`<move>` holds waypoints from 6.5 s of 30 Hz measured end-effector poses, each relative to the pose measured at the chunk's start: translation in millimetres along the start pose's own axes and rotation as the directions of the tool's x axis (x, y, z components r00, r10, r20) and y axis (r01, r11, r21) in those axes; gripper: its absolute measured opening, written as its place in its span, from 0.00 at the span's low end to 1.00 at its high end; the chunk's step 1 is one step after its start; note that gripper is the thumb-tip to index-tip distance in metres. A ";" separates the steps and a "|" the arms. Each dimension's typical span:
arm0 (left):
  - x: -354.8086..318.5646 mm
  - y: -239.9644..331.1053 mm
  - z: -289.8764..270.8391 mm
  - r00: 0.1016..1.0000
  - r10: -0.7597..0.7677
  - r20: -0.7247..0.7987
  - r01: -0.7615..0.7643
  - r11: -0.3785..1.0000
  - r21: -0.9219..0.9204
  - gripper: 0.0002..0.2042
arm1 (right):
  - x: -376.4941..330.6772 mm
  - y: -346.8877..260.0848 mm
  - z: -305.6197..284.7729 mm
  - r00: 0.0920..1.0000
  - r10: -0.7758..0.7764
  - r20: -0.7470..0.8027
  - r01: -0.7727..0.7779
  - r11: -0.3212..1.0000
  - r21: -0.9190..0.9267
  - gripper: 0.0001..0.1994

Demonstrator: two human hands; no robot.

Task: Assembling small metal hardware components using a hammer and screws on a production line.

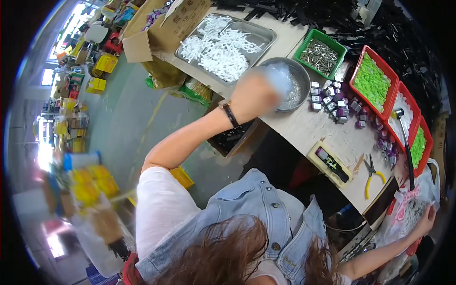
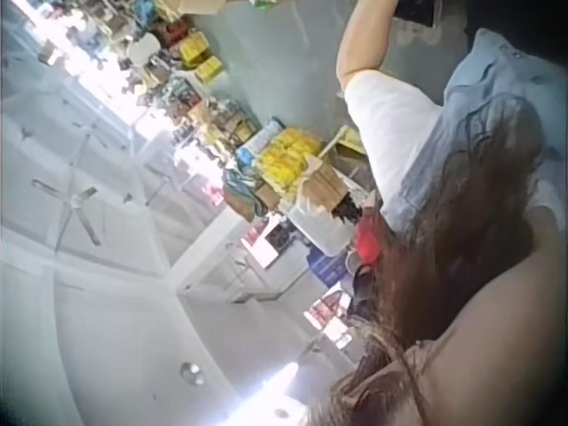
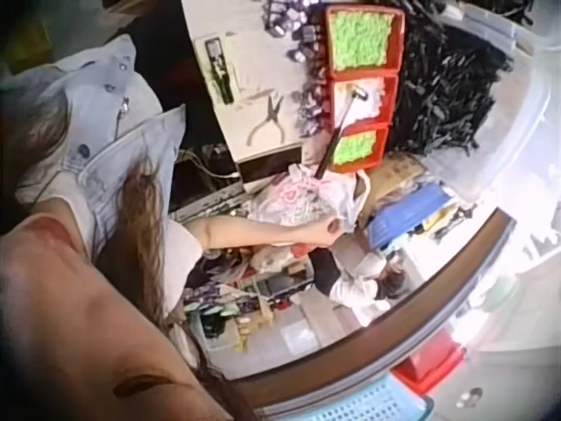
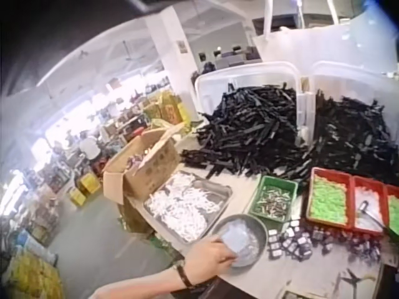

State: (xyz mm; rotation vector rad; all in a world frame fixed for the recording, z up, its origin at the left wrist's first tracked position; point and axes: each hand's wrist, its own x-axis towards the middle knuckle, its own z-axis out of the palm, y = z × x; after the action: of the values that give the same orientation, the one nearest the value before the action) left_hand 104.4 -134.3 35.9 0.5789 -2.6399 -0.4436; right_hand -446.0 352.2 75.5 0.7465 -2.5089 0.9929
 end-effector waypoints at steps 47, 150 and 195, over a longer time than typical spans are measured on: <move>14.8 149.3 100.4 0.998 0.052 -0.039 -0.063 0.919 -0.389 0.17 | -214.0 -243.3 130.4 0.812 -0.312 0.493 -0.018 0.831 0.556 0.12; -36.6 128.1 140.9 0.891 0.273 -0.362 -0.240 0.961 0.134 0.33 | -248.3 -302.0 47.7 0.648 0.043 0.760 -0.279 0.943 0.184 0.19; 39.7 151.5 70.4 0.787 -0.078 0.613 0.507 -0.486 -0.712 0.17 | -165.7 -259.8 119.1 0.756 -0.002 0.655 0.101 0.988 -0.113 0.12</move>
State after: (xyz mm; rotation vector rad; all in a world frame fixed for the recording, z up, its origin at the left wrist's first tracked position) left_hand -9.6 -6.3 45.1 0.5953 -0.8866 -2.7565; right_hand -175.2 164.7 49.3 1.2934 -3.0732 0.5708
